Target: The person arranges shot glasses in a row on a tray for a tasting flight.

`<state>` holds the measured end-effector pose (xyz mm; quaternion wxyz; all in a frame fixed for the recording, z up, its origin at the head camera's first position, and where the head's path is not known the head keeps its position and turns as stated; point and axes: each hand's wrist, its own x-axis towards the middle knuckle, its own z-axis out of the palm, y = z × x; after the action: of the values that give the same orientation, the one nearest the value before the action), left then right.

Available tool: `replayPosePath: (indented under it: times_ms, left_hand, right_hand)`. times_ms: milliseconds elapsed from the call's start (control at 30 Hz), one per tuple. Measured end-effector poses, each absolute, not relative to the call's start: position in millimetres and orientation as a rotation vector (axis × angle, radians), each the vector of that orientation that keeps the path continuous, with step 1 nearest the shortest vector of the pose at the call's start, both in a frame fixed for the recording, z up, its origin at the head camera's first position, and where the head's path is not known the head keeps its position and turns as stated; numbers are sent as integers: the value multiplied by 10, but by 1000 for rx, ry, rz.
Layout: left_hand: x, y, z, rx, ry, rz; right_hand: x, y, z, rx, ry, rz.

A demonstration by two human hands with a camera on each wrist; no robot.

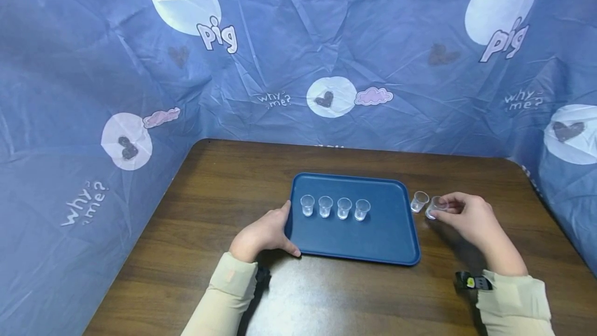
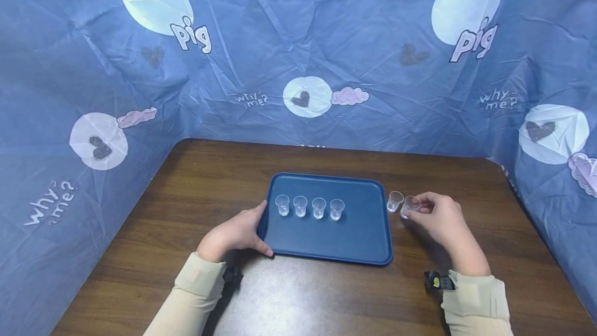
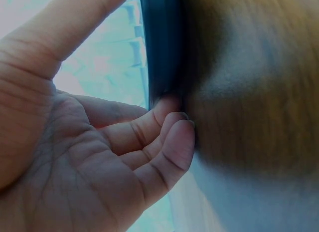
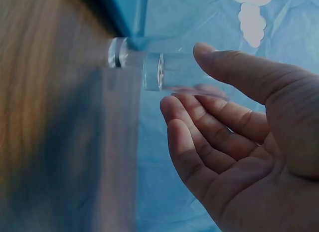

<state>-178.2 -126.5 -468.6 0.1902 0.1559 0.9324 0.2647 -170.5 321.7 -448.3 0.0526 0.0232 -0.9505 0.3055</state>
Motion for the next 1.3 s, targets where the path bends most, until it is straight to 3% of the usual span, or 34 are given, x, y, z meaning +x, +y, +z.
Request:
replayPosePath:
  times_ms: [300, 967, 1300]
  left_hand:
    - [-1778, -1259, -4673, 428, 2614, 738]
    - [-1791, -1255, -4683, 443, 2623, 744]
    - [-1792, -1268, -4689, 449, 2622, 757]
  right_hand:
    - [-1660, 2957, -4375, 177, -2923, 1040]
    - [-1801, 2439, -4508, 334, -2932, 1128]
    - [-1880, 2299, -4585, 295, -3010, 1144]
